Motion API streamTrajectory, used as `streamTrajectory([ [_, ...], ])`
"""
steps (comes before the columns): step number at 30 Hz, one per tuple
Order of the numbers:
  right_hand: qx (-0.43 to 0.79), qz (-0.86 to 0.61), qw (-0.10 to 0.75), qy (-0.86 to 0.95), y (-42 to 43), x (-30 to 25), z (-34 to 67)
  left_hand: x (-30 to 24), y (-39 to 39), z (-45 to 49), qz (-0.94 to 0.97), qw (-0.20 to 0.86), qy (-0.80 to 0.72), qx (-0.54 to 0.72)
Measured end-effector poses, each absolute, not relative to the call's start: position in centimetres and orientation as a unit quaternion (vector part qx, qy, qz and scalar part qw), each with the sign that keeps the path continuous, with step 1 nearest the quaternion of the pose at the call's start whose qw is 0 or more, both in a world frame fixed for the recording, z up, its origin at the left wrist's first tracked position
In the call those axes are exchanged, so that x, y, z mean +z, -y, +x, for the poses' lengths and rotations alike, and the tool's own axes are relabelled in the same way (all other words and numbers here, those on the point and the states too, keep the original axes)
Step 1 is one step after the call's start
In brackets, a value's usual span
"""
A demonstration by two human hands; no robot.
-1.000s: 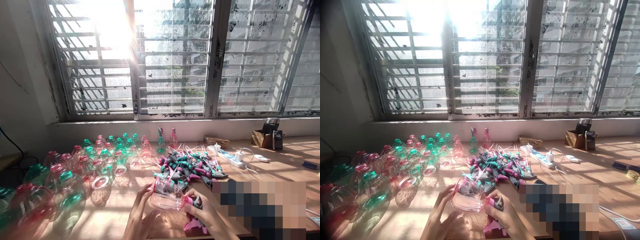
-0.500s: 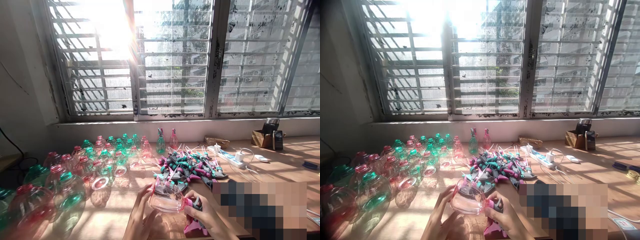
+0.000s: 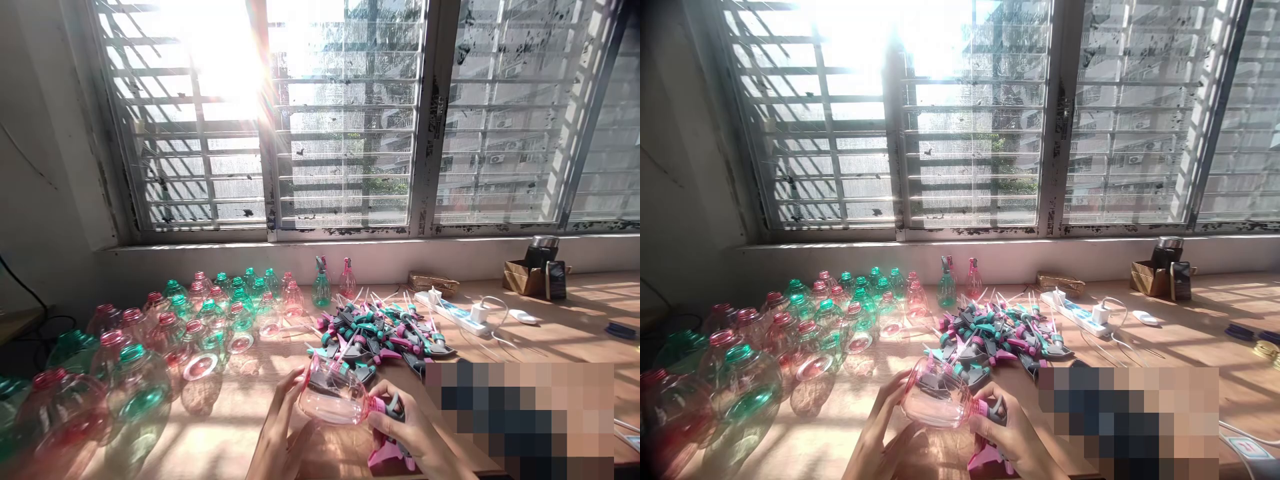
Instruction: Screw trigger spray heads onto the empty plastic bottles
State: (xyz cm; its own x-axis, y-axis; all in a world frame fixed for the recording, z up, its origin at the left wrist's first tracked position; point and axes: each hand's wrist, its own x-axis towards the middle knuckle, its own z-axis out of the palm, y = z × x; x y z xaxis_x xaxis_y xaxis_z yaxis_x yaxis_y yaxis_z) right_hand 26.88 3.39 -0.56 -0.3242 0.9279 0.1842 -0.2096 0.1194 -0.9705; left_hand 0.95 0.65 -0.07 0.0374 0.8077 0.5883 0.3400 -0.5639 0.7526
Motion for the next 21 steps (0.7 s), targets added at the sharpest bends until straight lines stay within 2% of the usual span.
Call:
streamTrajectory([
  [6, 0.578, -0.321, 0.489, 0.568, -3.19, -0.36, 26.83, -0.42, -0.58, 0.86, 0.679, 0.241, -0.406, 0.562],
  [14, 0.581, -0.317, 0.492, 0.565, -3.44, -0.72, 26.89, 0.27, -0.43, 0.7, 0.691, 0.218, -0.415, 0.55],
  [21, 0.567, -0.325, 0.496, 0.572, -3.34, -0.68, 26.82, 0.18, -0.23, 0.91, 0.681, 0.266, -0.405, 0.55],
])
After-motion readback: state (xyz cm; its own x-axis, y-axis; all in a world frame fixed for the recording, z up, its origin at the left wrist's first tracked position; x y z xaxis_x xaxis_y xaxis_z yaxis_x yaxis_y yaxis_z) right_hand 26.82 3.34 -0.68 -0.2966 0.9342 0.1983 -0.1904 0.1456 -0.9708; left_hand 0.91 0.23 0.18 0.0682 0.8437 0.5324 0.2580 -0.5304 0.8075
